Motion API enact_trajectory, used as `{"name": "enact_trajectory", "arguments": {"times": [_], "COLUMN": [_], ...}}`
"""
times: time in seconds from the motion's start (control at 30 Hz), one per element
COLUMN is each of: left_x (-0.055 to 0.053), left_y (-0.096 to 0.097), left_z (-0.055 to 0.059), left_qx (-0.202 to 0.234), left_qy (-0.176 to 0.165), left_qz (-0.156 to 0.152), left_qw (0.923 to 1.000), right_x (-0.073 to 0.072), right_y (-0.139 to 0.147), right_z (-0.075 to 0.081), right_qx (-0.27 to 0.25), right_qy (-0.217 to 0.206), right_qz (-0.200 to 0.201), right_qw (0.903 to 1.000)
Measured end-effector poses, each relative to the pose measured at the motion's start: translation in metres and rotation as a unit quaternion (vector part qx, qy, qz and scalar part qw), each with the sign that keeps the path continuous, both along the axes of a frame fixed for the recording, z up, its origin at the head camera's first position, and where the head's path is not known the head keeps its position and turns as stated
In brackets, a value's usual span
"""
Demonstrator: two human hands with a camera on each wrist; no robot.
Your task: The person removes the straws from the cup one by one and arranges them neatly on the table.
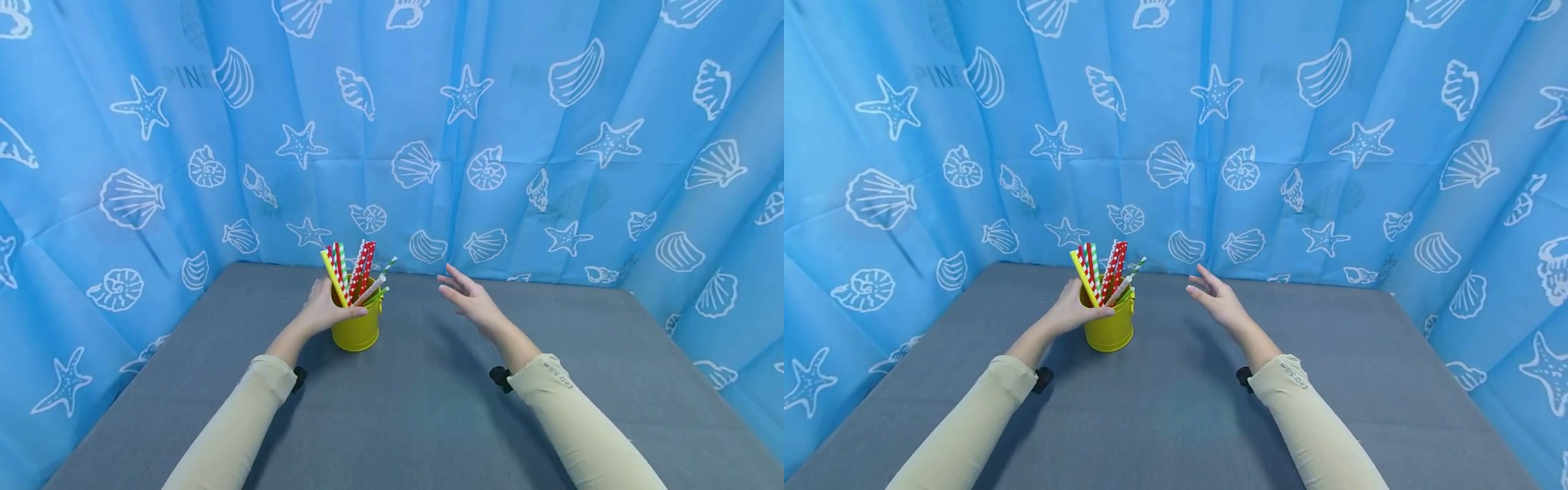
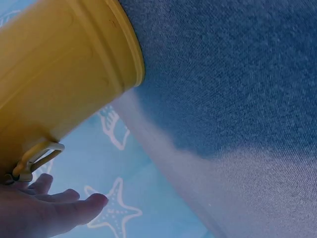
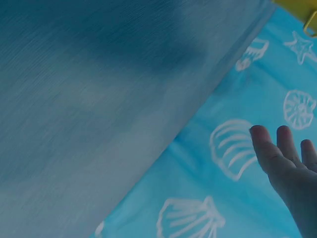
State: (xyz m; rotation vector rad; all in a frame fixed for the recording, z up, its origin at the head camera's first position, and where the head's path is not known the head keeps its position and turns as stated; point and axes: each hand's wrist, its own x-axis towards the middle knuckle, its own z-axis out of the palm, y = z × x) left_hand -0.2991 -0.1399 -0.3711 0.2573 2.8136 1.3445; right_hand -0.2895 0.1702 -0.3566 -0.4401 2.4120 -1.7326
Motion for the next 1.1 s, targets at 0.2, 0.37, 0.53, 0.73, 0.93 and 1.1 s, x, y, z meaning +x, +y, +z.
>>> {"name": "enact_trajectory", "arguments": {"times": [0.2,0.37,0.53,0.73,0.93,1.1], "left_x": [-0.002,-0.003,-0.004,-0.003,-0.003,-0.005], "left_y": [0.002,0.005,0.005,0.004,0.005,0.006], "left_z": [-0.006,-0.007,-0.005,-0.003,-0.003,-0.003], "left_qx": [0.102,0.136,0.163,0.177,0.187,0.194], "left_qy": [-0.032,-0.037,-0.039,-0.044,-0.043,-0.047], "left_qz": [-0.021,-0.026,-0.038,-0.037,-0.044,-0.046], "left_qw": [0.9940,0.9896,0.9851,0.9826,0.9805,0.9788], "right_x": [-0.012,-0.021,-0.030,-0.036,-0.037,-0.038], "right_y": [-0.028,-0.049,-0.068,-0.088,-0.099,-0.104], "right_z": [0.001,0.001,0.001,0.001,0.000,0.000], "right_qx": [-0.052,-0.065,-0.086,-0.086,-0.107,-0.112], "right_qy": [-0.020,-0.016,-0.006,0.003,0.007,0.008], "right_qz": [0.024,0.019,0.009,-0.004,0.003,-0.011], "right_qw": [0.9982,0.9976,0.9962,0.9963,0.9943,0.9936]}}
